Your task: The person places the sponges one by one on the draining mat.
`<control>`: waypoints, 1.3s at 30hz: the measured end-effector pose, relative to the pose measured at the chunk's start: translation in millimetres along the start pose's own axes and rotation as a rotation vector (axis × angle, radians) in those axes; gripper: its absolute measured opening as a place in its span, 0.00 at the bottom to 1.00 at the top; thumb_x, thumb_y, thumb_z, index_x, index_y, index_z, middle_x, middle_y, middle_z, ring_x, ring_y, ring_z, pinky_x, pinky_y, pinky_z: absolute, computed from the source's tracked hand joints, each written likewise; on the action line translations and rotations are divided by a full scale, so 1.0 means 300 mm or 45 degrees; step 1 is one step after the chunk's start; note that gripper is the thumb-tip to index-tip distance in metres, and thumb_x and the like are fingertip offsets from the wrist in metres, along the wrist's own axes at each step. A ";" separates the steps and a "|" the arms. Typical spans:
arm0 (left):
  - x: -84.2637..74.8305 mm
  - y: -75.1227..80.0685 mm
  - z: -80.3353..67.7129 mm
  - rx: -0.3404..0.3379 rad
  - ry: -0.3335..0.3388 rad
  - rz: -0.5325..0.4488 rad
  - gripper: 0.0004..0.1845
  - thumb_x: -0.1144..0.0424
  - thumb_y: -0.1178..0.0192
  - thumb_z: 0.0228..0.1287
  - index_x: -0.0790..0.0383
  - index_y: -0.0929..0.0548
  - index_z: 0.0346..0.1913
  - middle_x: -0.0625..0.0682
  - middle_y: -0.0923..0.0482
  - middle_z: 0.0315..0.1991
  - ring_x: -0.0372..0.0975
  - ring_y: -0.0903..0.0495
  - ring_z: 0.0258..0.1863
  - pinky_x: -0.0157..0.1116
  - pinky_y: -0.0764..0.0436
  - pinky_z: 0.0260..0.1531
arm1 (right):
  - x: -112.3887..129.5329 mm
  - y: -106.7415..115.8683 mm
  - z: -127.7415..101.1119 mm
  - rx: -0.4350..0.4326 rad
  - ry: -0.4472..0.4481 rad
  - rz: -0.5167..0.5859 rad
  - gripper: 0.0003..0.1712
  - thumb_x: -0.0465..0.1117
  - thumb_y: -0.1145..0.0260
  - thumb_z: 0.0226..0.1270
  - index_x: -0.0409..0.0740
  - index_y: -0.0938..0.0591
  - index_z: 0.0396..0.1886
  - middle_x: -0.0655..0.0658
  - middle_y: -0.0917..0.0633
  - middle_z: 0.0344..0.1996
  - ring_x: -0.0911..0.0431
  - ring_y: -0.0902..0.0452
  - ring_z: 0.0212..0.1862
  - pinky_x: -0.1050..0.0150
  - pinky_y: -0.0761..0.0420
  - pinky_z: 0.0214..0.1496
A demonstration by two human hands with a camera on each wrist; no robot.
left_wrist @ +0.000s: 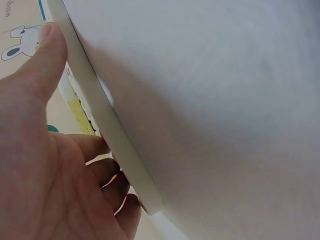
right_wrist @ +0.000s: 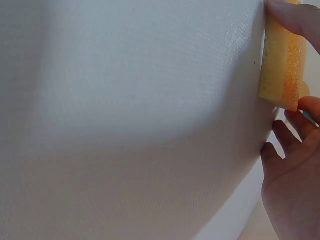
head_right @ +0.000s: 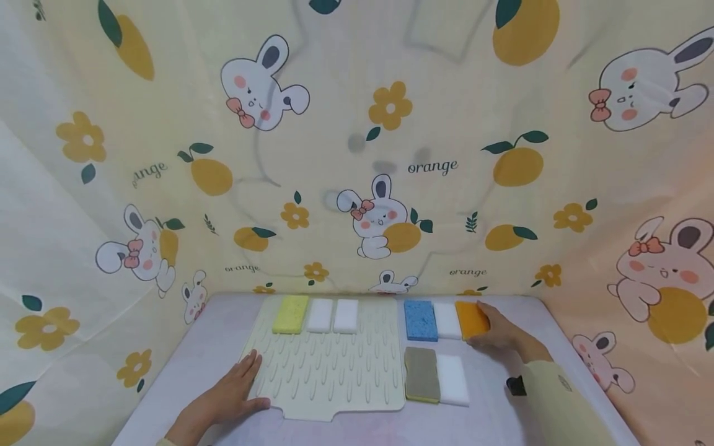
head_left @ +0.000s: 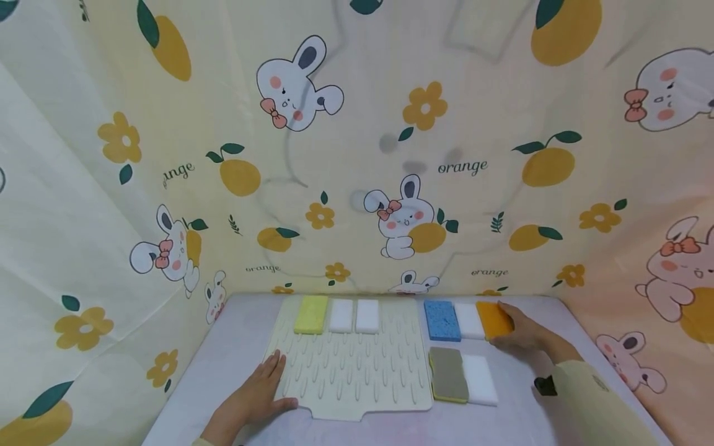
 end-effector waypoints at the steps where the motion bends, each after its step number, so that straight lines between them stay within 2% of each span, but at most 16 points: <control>1: 0.001 -0.003 0.001 0.001 0.001 0.001 0.64 0.27 0.32 0.61 0.72 0.42 0.84 0.68 0.51 0.86 0.58 0.49 0.85 0.58 0.44 0.83 | -0.001 -0.001 -0.002 -0.003 0.006 -0.004 0.79 0.62 0.15 0.55 0.26 0.55 0.85 0.18 0.53 0.81 0.21 0.55 0.78 0.22 0.53 0.79; 11: -0.001 -0.015 -0.002 -0.001 -0.007 -0.006 0.64 0.27 0.32 0.61 0.72 0.42 0.84 0.68 0.50 0.86 0.58 0.49 0.86 0.58 0.45 0.83 | -0.001 0.007 -0.029 -0.047 0.009 -0.056 0.79 0.62 0.15 0.55 0.23 0.54 0.84 0.16 0.53 0.79 0.20 0.54 0.77 0.21 0.51 0.78; 17: -0.007 -0.009 -0.009 -0.008 -0.011 -0.017 0.64 0.27 0.32 0.61 0.72 0.42 0.83 0.69 0.51 0.86 0.59 0.50 0.85 0.58 0.45 0.83 | 0.024 0.027 -0.061 -0.123 0.033 -0.118 0.76 0.60 0.16 0.58 0.21 0.53 0.83 0.15 0.53 0.78 0.20 0.52 0.76 0.21 0.48 0.76; 26: -0.010 0.000 -0.010 -0.027 -0.012 0.001 0.63 0.28 0.32 0.61 0.73 0.41 0.83 0.69 0.50 0.85 0.59 0.48 0.85 0.58 0.44 0.83 | 0.058 0.034 -0.081 -0.142 0.006 -0.027 0.79 0.65 0.18 0.57 0.27 0.56 0.85 0.17 0.58 0.80 0.20 0.51 0.75 0.18 0.44 0.73; 28: -0.010 0.001 -0.008 -0.031 -0.020 -0.002 0.63 0.28 0.31 0.62 0.73 0.41 0.83 0.69 0.50 0.85 0.59 0.49 0.85 0.58 0.44 0.83 | 0.075 0.034 -0.087 -0.162 0.035 -0.022 0.78 0.64 0.17 0.58 0.28 0.56 0.85 0.17 0.57 0.80 0.20 0.50 0.74 0.17 0.43 0.72; 35: -0.001 -0.005 0.000 -0.042 -0.028 -0.001 0.63 0.28 0.31 0.62 0.73 0.42 0.83 0.69 0.50 0.85 0.59 0.49 0.85 0.58 0.44 0.83 | 0.195 0.023 -0.113 -0.259 0.251 -0.065 0.69 0.62 0.19 0.62 0.29 0.47 0.85 0.18 0.51 0.80 0.19 0.47 0.74 0.15 0.37 0.68; 39: 0.005 -0.014 0.004 -0.039 -0.026 0.009 0.64 0.27 0.32 0.61 0.73 0.42 0.83 0.69 0.50 0.85 0.59 0.49 0.85 0.58 0.45 0.83 | 0.258 0.000 -0.117 -0.257 0.294 -0.063 0.69 0.61 0.19 0.62 0.25 0.46 0.83 0.20 0.50 0.81 0.19 0.52 0.77 0.16 0.40 0.69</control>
Point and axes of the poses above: each hand's wrist, its own z-axis towards the middle knuckle, its own y-axis out of the back of the hand, x = y × z, the point moved 7 cm from there along z, towards the middle knuckle
